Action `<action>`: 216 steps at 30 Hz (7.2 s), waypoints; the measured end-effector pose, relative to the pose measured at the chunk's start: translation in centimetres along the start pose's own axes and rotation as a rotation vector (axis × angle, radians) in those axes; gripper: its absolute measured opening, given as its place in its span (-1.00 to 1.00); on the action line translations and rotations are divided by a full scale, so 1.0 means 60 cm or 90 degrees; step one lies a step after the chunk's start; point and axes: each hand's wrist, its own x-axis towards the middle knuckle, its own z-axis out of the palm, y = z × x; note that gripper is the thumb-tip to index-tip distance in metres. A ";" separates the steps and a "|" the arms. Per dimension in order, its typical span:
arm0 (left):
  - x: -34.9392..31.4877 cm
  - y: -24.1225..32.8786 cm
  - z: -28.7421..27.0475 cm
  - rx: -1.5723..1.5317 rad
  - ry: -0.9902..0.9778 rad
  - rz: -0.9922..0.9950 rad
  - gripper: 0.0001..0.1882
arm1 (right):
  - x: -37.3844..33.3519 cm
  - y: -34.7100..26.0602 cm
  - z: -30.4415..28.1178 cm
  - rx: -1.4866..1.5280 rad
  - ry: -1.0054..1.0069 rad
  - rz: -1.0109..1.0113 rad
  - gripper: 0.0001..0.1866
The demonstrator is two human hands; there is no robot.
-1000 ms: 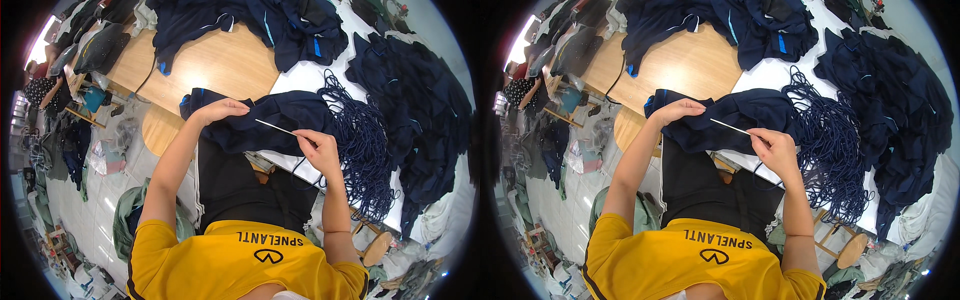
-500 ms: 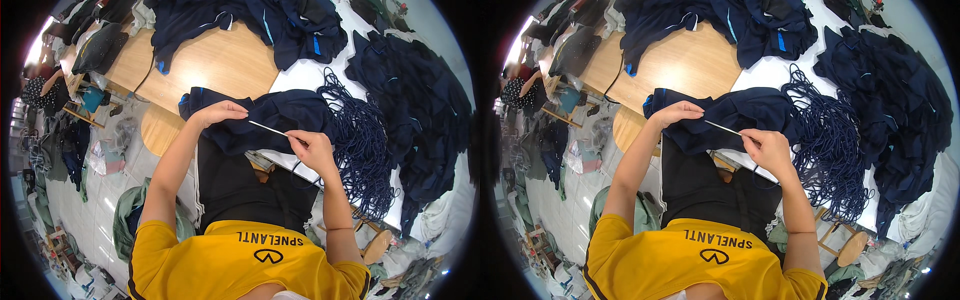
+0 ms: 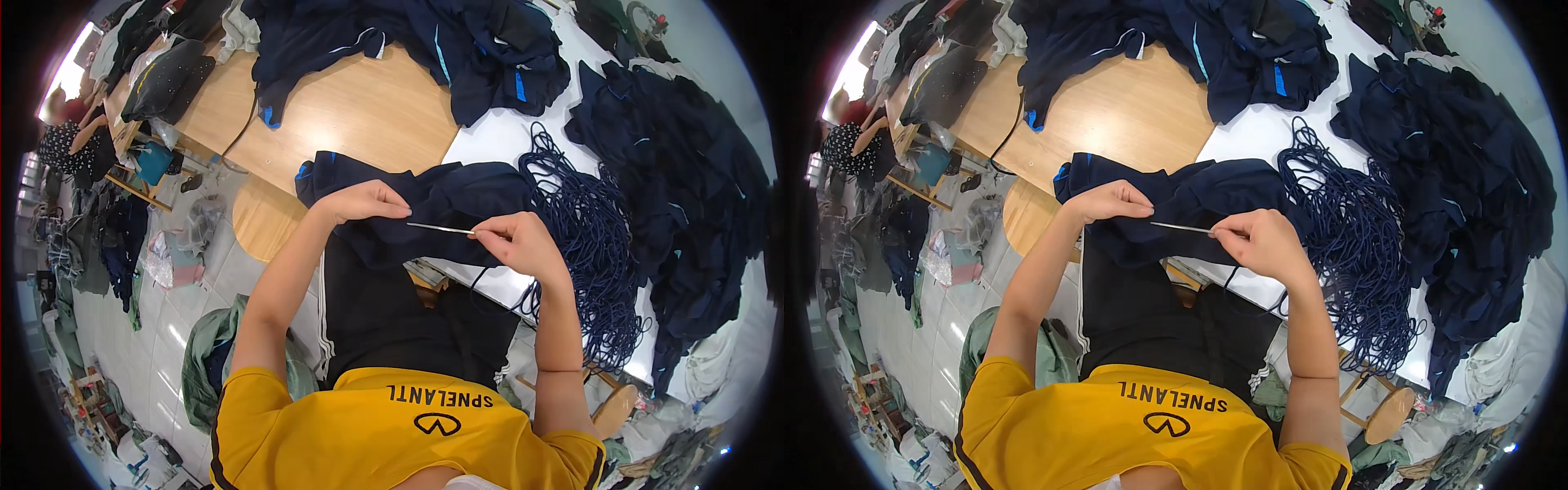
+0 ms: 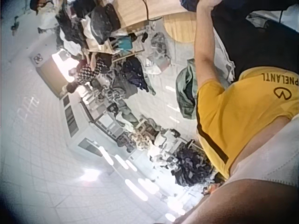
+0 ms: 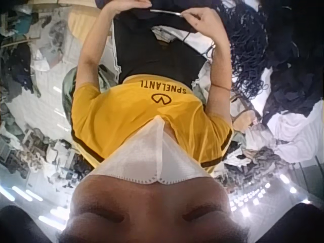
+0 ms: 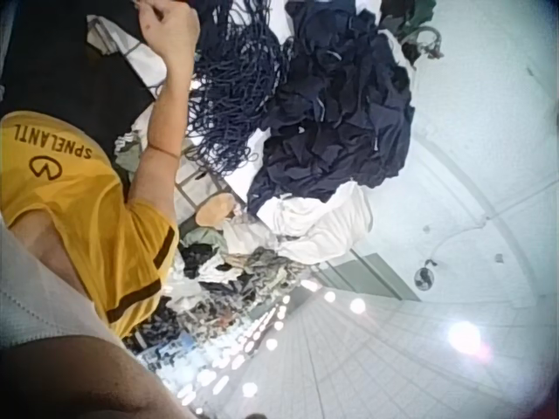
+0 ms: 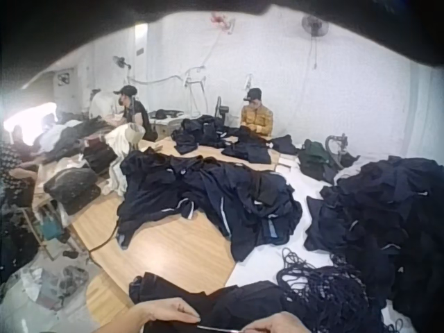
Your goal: Threading drawstrings through the waistbands of dark blue trousers using a metal threading tool.
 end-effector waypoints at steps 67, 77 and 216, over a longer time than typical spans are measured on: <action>-0.112 0.031 0.161 0.300 -0.007 0.153 -0.64 | -0.088 -0.003 -0.004 0.068 0.101 -0.233 -0.79; -0.093 0.053 0.192 0.484 -0.044 0.204 -0.70 | -0.080 -0.005 0.046 0.132 -0.027 -0.303 -0.72; -0.152 0.162 -0.029 0.764 0.939 0.591 -0.86 | -0.020 -0.089 0.042 0.101 0.229 -0.336 -0.40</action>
